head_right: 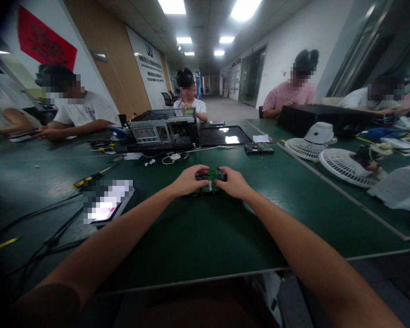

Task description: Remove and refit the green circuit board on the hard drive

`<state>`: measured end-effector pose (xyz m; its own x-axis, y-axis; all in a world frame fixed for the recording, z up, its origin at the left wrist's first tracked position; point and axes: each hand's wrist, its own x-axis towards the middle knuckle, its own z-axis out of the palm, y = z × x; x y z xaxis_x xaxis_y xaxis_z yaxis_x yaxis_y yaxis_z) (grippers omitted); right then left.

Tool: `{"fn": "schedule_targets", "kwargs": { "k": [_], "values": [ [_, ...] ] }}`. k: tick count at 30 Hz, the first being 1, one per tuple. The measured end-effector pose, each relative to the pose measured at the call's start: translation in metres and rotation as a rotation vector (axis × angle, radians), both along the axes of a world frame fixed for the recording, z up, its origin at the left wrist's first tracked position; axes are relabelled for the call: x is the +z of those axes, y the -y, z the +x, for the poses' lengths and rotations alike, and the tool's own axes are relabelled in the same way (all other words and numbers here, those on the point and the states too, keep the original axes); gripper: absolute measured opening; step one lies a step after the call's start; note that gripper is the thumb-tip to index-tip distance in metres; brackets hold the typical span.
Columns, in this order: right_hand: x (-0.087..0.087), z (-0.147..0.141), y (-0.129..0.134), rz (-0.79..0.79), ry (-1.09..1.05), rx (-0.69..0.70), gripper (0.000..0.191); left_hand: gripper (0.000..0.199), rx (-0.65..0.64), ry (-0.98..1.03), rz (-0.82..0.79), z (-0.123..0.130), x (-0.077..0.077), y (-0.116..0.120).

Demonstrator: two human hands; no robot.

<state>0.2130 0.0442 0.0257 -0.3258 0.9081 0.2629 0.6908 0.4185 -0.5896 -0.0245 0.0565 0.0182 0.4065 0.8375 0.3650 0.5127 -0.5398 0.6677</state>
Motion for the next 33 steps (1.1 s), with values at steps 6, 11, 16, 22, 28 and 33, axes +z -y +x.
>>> {"fn": "schedule_targets", "kwargs": {
  "k": [6,11,16,22,28,33],
  "values": [
    [0.008,0.0,0.002,-0.023,0.102,-0.039,0.03,0.035,0.04,-0.012,0.031,0.001,0.007,0.003],
    [0.008,0.005,-0.001,0.017,0.119,-0.102,0.022,0.027,0.038,-0.105,0.105,0.005,0.015,0.011],
    [-0.001,0.015,-0.012,0.066,0.23,-0.207,0.018,0.023,0.026,-0.249,0.2,0.031,0.009,0.04],
    [-0.011,0.051,-0.041,0.089,0.498,-0.302,0.028,0.056,0.008,-0.359,0.256,0.058,-0.014,0.074],
    [-0.021,0.102,-0.075,0.215,0.609,-0.619,0.037,0.058,0.119,-0.532,0.298,0.064,-0.021,0.079],
    [-0.021,0.134,-0.105,0.246,0.695,-0.699,0.038,0.06,0.148,-0.62,0.304,0.067,-0.016,0.081]
  ]
}}
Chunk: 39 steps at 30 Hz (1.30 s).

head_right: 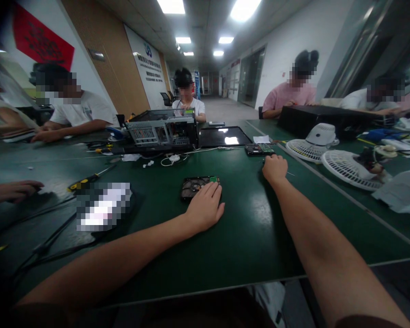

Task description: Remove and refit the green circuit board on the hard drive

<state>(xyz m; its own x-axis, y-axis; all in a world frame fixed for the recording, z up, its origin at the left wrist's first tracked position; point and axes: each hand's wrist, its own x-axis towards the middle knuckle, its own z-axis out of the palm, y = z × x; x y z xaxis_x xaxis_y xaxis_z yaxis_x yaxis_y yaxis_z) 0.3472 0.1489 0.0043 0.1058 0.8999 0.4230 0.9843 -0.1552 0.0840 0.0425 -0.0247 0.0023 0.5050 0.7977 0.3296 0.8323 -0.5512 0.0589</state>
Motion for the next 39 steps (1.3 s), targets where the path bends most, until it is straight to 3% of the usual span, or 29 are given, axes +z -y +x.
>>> {"fn": "schedule_targets", "kwargs": {
  "k": [3,8,13,20,29,33,39],
  "values": [
    [0.004,0.013,-0.022,-0.142,-0.074,-0.059,0.043,0.061,0.009,-0.019,0.008,0.0,0.002,-0.001],
    [0.008,0.017,-0.052,-0.235,-0.1,0.005,0.06,0.061,0.005,-0.023,0.028,0.0,0.003,-0.003],
    [0.013,0.008,-0.062,-0.328,-0.067,0.054,0.049,0.061,-0.002,-0.014,0.033,-0.001,0.002,-0.003],
    [0.015,0.004,-0.043,-0.274,-0.008,0.086,0.032,0.06,-0.013,-0.029,0.034,-0.001,0.001,-0.002],
    [0.005,-0.01,-0.007,-0.072,-0.004,0.11,0.036,0.054,0.062,0.004,0.037,-0.003,0.005,-0.008],
    [0.011,-0.036,0.004,0.047,-0.157,0.194,0.034,0.048,0.065,-0.04,0.029,-0.004,0.006,-0.014],
    [0.025,-0.084,0.019,-0.016,-0.379,0.484,0.022,0.053,0.002,-0.059,0.034,-0.008,0.002,-0.014]
  ]
}}
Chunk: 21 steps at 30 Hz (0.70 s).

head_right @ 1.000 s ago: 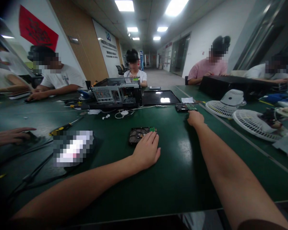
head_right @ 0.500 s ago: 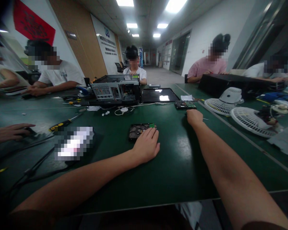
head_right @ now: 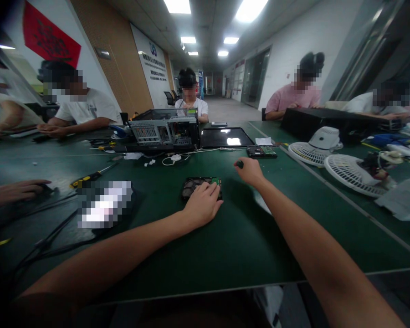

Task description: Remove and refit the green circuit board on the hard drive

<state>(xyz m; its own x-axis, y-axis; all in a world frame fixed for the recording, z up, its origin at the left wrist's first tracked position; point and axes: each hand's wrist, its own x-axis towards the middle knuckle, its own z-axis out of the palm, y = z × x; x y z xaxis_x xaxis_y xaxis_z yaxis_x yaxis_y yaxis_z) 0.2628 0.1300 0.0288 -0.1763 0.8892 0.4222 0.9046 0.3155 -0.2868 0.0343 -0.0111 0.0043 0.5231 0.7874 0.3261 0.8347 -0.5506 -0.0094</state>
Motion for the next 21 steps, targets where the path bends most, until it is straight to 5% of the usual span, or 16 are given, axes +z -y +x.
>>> {"fn": "schedule_targets", "kwargs": {
  "k": [6,10,16,21],
  "values": [
    [0.001,-0.025,0.022,-0.231,-0.32,0.372,0.022,0.053,-0.131,0.017,0.002,-0.005,0.007,0.01],
    [0.007,-0.024,0.033,-0.337,-0.449,0.437,0.029,0.043,-0.176,0.019,0.009,-0.003,0.011,0.015],
    [0.014,-0.012,0.035,-0.517,-0.378,0.564,0.03,0.036,-0.164,0.013,-0.001,-0.001,0.012,0.016],
    [0.016,-0.01,0.034,-0.521,-0.327,0.617,0.029,0.037,-0.165,0.018,-0.001,-0.003,0.01,0.014]
  ]
}}
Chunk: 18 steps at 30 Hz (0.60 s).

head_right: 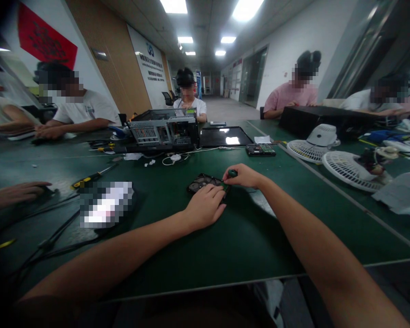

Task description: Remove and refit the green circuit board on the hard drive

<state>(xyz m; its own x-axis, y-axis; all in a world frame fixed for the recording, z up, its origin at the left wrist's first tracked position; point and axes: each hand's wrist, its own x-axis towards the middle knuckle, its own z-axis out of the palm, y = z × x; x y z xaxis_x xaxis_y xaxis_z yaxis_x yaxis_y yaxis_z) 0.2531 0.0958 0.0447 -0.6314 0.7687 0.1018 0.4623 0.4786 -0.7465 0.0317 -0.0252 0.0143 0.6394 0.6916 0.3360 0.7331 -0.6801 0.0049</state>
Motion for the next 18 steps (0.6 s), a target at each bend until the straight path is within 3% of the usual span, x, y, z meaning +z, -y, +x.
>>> {"fn": "schedule_targets", "kwargs": {
  "k": [9,18],
  "values": [
    [0.0008,0.0003,0.0024,-0.007,-0.001,-0.023,0.026,0.037,0.002,0.014,0.01,0.0,-0.0006,0.0019],
    [0.0018,-0.0032,0.003,0.189,0.126,-0.027,0.017,0.039,-0.001,0.018,-0.011,-0.0007,0.0,0.0014]
  ]
}}
